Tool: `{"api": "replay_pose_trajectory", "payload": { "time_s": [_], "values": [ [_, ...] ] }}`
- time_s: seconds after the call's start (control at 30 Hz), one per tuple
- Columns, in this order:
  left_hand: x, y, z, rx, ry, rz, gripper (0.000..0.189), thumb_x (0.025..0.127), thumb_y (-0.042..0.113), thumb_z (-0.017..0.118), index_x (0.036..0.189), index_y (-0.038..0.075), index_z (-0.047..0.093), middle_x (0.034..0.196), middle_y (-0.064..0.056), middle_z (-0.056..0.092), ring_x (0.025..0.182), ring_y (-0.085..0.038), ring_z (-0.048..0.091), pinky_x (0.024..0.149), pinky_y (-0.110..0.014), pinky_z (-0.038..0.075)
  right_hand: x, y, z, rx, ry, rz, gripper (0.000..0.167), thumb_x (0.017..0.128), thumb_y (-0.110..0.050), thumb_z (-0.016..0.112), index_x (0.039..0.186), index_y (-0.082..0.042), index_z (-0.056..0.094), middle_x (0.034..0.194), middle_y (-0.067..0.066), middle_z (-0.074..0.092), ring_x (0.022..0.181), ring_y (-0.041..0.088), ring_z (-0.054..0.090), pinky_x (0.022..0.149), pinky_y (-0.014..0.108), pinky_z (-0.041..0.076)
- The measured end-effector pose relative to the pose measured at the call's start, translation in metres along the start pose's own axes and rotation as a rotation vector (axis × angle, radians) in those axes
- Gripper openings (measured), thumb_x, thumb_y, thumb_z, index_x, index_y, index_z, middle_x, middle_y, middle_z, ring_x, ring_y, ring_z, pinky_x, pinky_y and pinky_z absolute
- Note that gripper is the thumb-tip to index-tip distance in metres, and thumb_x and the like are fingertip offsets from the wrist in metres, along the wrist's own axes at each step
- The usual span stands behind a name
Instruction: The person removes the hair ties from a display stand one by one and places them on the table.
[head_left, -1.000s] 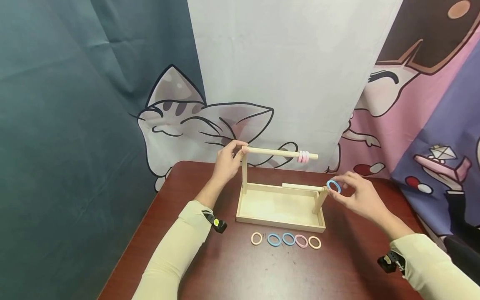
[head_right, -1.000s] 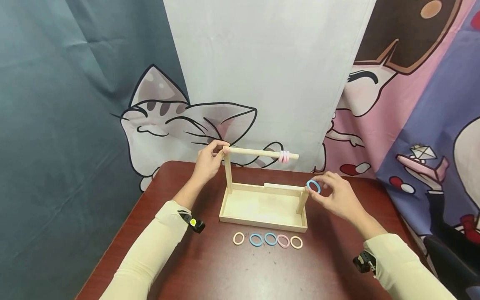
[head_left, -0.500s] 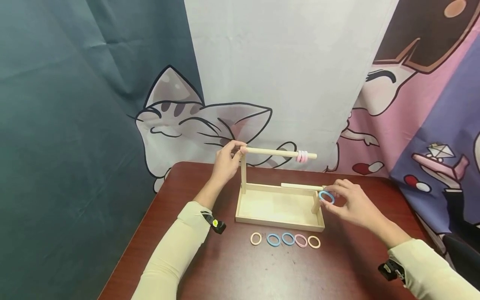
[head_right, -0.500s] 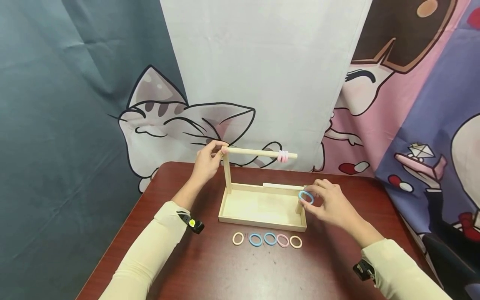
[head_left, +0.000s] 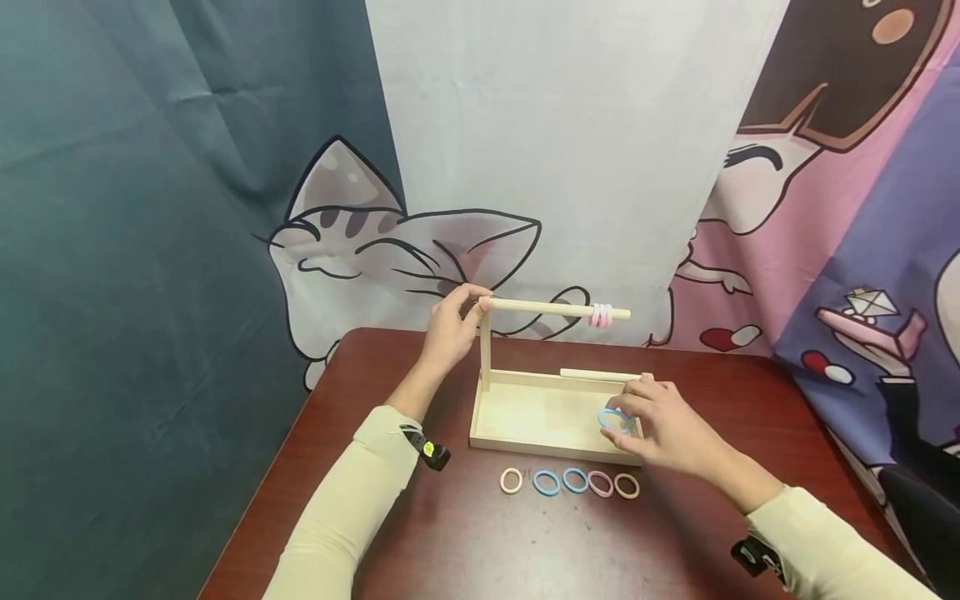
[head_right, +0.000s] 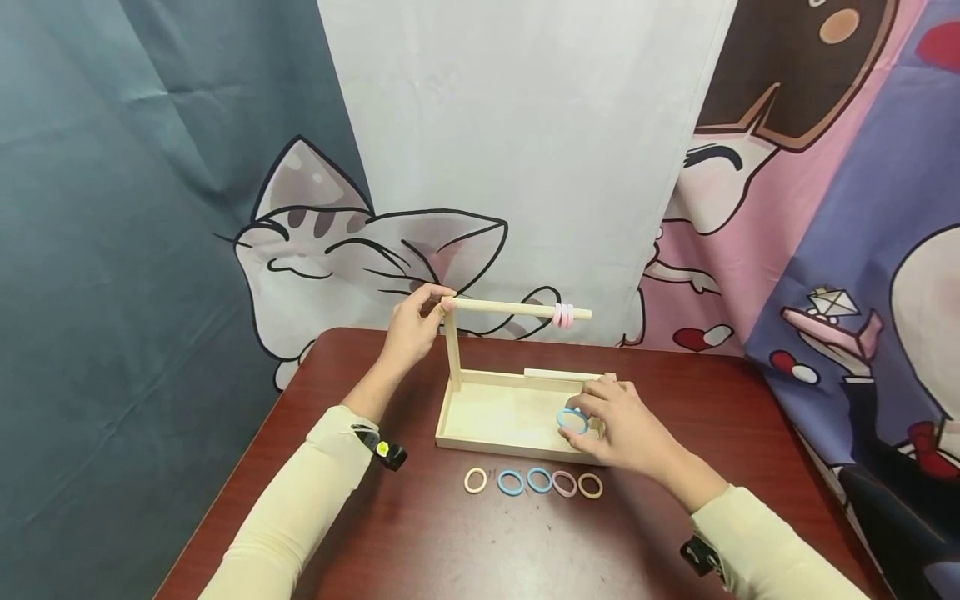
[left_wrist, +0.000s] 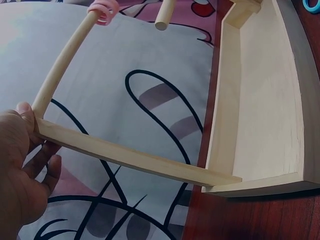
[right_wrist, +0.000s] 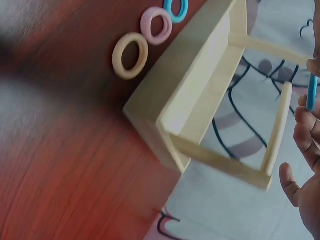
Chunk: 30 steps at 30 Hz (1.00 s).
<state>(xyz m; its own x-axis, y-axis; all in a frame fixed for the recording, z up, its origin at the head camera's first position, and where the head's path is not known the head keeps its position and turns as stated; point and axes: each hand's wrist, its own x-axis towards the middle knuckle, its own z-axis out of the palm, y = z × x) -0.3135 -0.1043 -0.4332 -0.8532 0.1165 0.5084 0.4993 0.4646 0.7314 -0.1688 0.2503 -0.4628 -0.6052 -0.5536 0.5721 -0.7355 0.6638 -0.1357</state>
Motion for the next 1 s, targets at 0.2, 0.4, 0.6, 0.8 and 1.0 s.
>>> {"api": "replay_pose_trajectory", "payload": {
  "time_s": [0.2,0.4,0.6,0.8,1.0],
  "values": [
    [0.003,0.0,-0.003,-0.015,-0.006,0.003,0.031,0.105,0.037,0.073,0.127,0.016,0.077,0.12,-0.006,0.081,0.108,-0.025,0.078,0.096,-0.046,0.064,0.007,-0.015,0.018,-0.003,-0.052,-0.07,0.027,0.084,-0.031,0.094,0.103,-0.018,0.08,0.09,-0.011,0.062,0.09,0.005,0.052,0.083,0.043,0.042],
    [0.004,0.001,-0.007,-0.027,-0.002,-0.004,0.029,0.104,0.036,0.074,0.125,0.016,0.078,0.118,-0.006,0.081,0.1,-0.024,0.076,0.09,-0.042,0.064,0.011,-0.032,0.037,-0.037,-0.117,-0.12,0.031,0.082,-0.033,0.096,0.105,-0.021,0.079,0.094,-0.01,0.062,0.096,0.009,0.055,0.086,0.044,0.045],
    [0.001,-0.002,-0.009,-0.033,0.0,-0.014,0.033,0.104,0.036,0.075,0.126,0.012,0.077,0.109,-0.006,0.081,0.086,-0.02,0.069,0.075,-0.032,0.058,0.011,-0.05,0.057,-0.055,-0.139,-0.171,0.034,0.08,-0.04,0.096,0.104,-0.024,0.078,0.09,-0.013,0.059,0.09,0.004,0.05,0.082,0.037,0.039],
    [0.0,-0.004,-0.006,-0.047,-0.006,-0.029,0.034,0.103,0.039,0.075,0.124,0.013,0.078,0.105,-0.005,0.08,0.085,-0.018,0.067,0.075,-0.03,0.055,0.007,-0.066,0.074,-0.031,-0.168,-0.175,0.033,0.084,-0.041,0.095,0.104,-0.022,0.078,0.091,-0.014,0.058,0.088,0.003,0.046,0.082,0.035,0.039],
    [0.003,-0.001,-0.004,-0.056,-0.015,-0.029,0.033,0.103,0.04,0.074,0.123,0.015,0.078,0.106,-0.005,0.079,0.091,-0.018,0.068,0.085,-0.035,0.056,0.006,-0.076,0.088,0.001,-0.202,-0.173,0.035,0.082,-0.04,0.096,0.106,-0.021,0.078,0.093,-0.012,0.063,0.089,0.003,0.049,0.081,0.032,0.039]
  ]
}}
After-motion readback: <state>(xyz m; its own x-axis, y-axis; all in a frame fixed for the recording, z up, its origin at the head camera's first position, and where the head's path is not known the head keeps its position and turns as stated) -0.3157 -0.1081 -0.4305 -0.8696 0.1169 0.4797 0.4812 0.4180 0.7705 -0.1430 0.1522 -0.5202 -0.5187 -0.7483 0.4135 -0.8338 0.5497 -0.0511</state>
